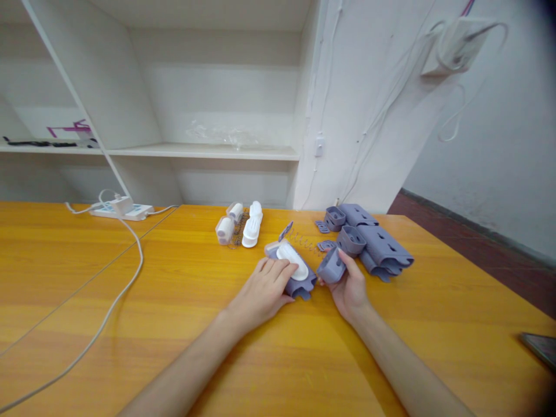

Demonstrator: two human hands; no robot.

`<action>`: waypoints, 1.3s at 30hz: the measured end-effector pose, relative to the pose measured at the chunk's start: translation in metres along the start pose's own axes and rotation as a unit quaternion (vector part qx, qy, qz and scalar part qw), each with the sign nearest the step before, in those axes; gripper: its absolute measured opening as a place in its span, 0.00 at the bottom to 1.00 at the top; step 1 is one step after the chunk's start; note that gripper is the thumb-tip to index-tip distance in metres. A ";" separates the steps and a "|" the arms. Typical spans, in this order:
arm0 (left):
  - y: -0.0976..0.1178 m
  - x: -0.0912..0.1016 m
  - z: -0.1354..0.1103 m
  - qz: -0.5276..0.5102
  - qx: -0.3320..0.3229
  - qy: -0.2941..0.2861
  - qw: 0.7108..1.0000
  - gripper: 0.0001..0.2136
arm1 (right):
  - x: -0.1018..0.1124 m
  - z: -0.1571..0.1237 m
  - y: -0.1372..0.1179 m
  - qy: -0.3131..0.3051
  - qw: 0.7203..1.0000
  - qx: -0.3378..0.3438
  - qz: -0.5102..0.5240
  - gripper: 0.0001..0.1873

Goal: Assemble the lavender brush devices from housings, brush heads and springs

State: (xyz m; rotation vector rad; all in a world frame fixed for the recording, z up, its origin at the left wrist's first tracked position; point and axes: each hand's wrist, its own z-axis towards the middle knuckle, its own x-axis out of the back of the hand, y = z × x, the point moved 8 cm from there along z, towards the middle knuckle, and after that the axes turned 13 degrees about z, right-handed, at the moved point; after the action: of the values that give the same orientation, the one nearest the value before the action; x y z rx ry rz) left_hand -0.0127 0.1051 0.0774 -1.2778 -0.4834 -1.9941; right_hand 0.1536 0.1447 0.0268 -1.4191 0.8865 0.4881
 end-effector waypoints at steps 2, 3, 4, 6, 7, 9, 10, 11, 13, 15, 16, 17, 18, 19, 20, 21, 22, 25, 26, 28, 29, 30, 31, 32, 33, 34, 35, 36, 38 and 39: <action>-0.001 0.000 0.000 0.003 -0.008 0.008 1.000 0.27 | 0.000 -0.001 0.000 -0.001 1.000 -0.001 0.000 0.14; -0.001 -0.001 -0.001 0.003 -0.015 0.013 1.000 0.26 | 0.000 -0.001 0.000 0.000 1.000 0.000 0.001 0.14; -0.001 -0.001 -0.001 0.003 -0.022 0.017 1.000 0.25 | 0.001 -0.001 0.000 0.002 1.000 0.002 0.002 0.14; -0.001 -0.003 -0.002 -0.001 -0.035 0.020 0.999 0.22 | 0.001 -0.001 0.000 0.004 1.000 0.002 0.003 0.14; -0.001 -0.004 -0.002 -0.004 -0.039 0.018 0.999 0.21 | 0.001 0.000 0.000 0.004 1.000 0.001 0.003 0.14; -0.001 -0.004 -0.002 -0.010 -0.039 0.016 0.999 0.19 | 0.001 0.000 0.000 0.003 1.000 -0.004 0.001 0.14; -0.002 -0.003 -0.002 -0.012 -0.035 0.016 0.999 0.20 | 0.001 0.000 0.001 0.003 1.000 -0.005 0.001 0.14; -0.002 -0.002 -0.001 -0.013 -0.027 0.017 0.999 0.22 | 0.000 0.000 0.001 0.003 1.000 -0.005 0.000 0.14; -0.004 0.000 -0.001 -0.012 -0.008 0.016 1.000 0.28 | -0.001 0.000 0.000 0.002 1.000 -0.003 0.000 0.14; -0.004 0.002 0.000 -0.008 0.006 0.011 1.000 0.34 | -0.002 -0.001 0.000 0.000 1.000 -0.003 0.000 0.13; -0.004 0.002 0.000 -0.005 0.010 0.008 1.000 0.35 | -0.002 -0.001 0.000 -0.001 1.000 -0.003 0.000 0.13; -0.004 0.003 0.001 -0.002 0.012 0.006 1.000 0.36 | -0.002 -0.001 0.000 -0.003 1.000 -0.003 0.000 0.13; -0.004 0.004 0.001 0.002 0.012 0.004 1.000 0.34 | -0.002 -0.002 0.000 -0.004 1.000 -0.004 0.000 0.13; -0.005 0.004 0.001 0.005 0.012 0.004 1.000 0.33 | -0.002 -0.002 0.000 -0.003 1.000 -0.004 0.000 0.13; -0.005 0.005 0.001 0.009 0.011 0.005 1.000 0.31 | -0.002 -0.002 0.000 -0.003 1.000 -0.004 0.000 0.13; -0.006 0.005 0.000 0.012 0.010 0.010 1.000 0.29 | -0.001 -0.002 0.000 -0.003 1.000 -0.005 -0.001 0.13; -0.006 0.005 0.000 0.015 0.007 0.017 1.000 0.28 | -0.001 -0.002 0.000 -0.002 1.000 -0.005 -0.001 0.13; -0.007 0.007 -0.002 0.027 -0.006 0.045 0.999 0.27 | 0.000 -0.002 -0.001 0.006 1.000 -0.002 0.002 0.13; -0.008 0.007 -0.003 0.029 -0.008 0.051 0.998 0.27 | 0.000 -0.002 -0.001 0.011 1.000 0.000 0.004 0.13; -0.008 0.007 -0.003 0.030 -0.007 0.051 0.998 0.27 | 0.000 -0.001 -0.001 0.016 1.000 0.000 0.006 0.12; -0.009 0.007 -0.003 0.031 0.000 0.048 0.998 0.28 | 0.001 -0.001 -0.001 0.018 1.000 -0.001 0.008 0.12; -0.010 0.008 -0.003 0.034 0.011 0.043 0.998 0.30 | 0.001 0.000 -0.001 0.019 1.000 -0.003 0.011 0.12; -0.011 0.009 -0.003 0.040 0.026 0.039 0.998 0.32 | 0.001 0.000 -0.001 0.020 1.000 -0.004 0.014 0.12; -0.013 0.011 -0.003 0.048 0.042 0.034 0.997 0.35 | 0.002 0.001 -0.001 0.021 1.000 -0.003 0.019 0.12; -0.014 0.012 -0.004 0.057 0.057 0.031 0.996 0.37 | 0.003 0.001 -0.001 0.020 1.000 -0.003 0.023 0.12; -0.016 0.013 -0.004 0.066 0.071 0.027 0.995 0.38 | 0.003 0.002 -0.001 0.018 0.999 -0.004 0.026 0.12; -0.018 0.014 -0.004 0.074 0.081 0.023 0.994 0.39 | 0.004 0.002 -0.002 0.015 0.999 -0.004 0.029 0.11; -0.020 0.014 -0.005 0.080 0.091 0.020 0.992 0.38 | 0.004 0.003 -0.002 0.014 0.999 -0.002 0.032 0.11; -0.025 0.014 -0.006 0.090 0.108 0.013 0.990 0.35 | 0.006 0.003 -0.003 0.015 0.999 0.005 0.036 0.10; -0.029 0.013 -0.007 0.096 0.115 0.011 0.989 0.34 | 0.006 0.003 -0.003 0.019 0.999 0.009 0.037 0.10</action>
State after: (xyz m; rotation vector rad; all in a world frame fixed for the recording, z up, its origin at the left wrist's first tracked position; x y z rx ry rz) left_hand -0.0416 0.1156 0.0874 -1.1152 -0.5414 -1.7350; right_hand 0.1606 0.1459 0.0237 -1.3871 0.9743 0.5103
